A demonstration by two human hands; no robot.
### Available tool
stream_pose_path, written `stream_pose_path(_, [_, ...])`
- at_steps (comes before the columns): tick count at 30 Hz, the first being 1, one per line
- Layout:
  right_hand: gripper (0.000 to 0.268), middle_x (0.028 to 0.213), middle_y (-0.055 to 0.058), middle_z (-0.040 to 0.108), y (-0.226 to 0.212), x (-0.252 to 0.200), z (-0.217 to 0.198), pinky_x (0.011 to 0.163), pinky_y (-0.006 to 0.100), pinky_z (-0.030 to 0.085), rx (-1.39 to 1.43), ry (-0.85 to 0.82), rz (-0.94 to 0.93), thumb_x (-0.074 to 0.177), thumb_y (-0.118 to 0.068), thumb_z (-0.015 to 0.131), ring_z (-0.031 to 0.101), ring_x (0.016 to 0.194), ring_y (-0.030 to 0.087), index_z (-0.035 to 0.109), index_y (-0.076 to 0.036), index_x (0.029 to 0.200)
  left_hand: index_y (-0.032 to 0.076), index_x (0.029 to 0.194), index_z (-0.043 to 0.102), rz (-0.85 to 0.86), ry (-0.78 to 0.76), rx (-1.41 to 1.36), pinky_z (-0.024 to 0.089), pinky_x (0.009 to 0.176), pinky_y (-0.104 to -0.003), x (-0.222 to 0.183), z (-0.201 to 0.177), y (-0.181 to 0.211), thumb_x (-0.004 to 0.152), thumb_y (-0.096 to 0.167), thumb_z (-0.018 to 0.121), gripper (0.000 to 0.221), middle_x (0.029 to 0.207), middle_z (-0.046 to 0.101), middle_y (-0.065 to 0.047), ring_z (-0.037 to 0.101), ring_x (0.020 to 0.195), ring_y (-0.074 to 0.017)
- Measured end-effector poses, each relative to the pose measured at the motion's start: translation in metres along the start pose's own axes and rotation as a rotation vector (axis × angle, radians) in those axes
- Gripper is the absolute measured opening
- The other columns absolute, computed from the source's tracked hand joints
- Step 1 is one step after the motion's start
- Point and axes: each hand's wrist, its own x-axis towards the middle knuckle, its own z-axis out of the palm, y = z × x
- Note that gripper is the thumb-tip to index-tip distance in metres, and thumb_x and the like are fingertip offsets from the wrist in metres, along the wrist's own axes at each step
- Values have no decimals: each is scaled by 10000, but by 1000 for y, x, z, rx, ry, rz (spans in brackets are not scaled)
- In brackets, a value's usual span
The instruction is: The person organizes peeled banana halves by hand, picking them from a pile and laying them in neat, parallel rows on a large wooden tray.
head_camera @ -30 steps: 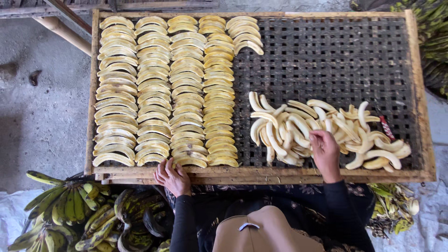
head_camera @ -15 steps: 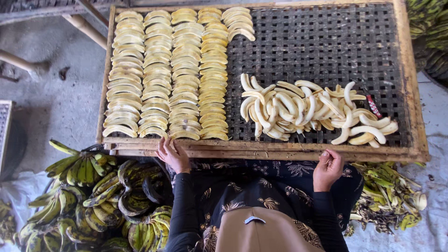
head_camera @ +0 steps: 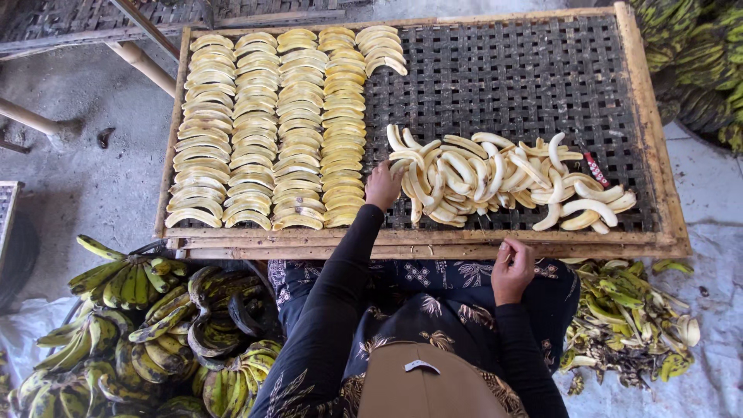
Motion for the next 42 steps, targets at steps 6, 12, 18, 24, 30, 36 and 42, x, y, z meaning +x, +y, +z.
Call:
stream_pose_path(6, [87,1035,115,643,1,-1,-2,739,347,526,12,-13,10,1042,-50,676,632,837,229,666,-21,1123,21,1317,568,-78,-120,-74,524,950,-476,21,16,3,898,493,705,645,1239,643,-249,649,1116,-396])
stream_pose_path(12, [107,1002,111,635,5,1,5,724,355,515,-6,-39,31,1032,-70,692,614,801,229,669,-20,1123,2,1180,655,-79,-158,-309,562,820,-408,18,8,-7,916,405,738,489,998,750,-166,735,905,-286])
stream_pose_path(18, [108,1028,110,639,8,0,9,732,351,514,5,-50,-4,1033,-64,692,623,844,232,659,-22,1128,-29,1134,652,-148,-212,-345,518,684,-381,0,-26,-22,974,316,718,386,875,693,-135,660,766,-240])
stream_pose_path(24, [107,1036,95,655,-9,4,16,701,351,506,54,-89,149,1018,-70,684,613,809,215,673,-30,1117,-5,1247,527,-363,-329,-1017,608,715,-294,-63,-64,-40,1002,201,623,334,951,674,-65,680,811,-136])
stream_pose_path(30, [274,1117,157,588,-46,40,65,875,406,513,-114,-365,-174,979,-168,728,562,1032,277,620,-44,1199,6,1262,544,-345,-153,-888,549,694,-283,-102,-98,-42,969,183,708,380,959,678,-68,647,797,-135])
stream_pose_path(36, [374,1164,160,612,-92,58,123,981,508,460,-352,-456,-525,840,-239,779,585,1095,317,653,-94,1161,4,1218,584,-137,21,-360,528,709,-376,-89,-137,-56,940,263,740,411,927,688,-114,650,820,-256])
stream_pose_path(42, [244,1044,79,669,-86,58,153,1003,481,437,-506,-495,-569,898,-157,746,607,1055,249,688,-99,1127,13,1213,631,56,91,52,525,847,-464,-81,-143,-87,913,286,750,422,1115,615,-233,641,963,-394])
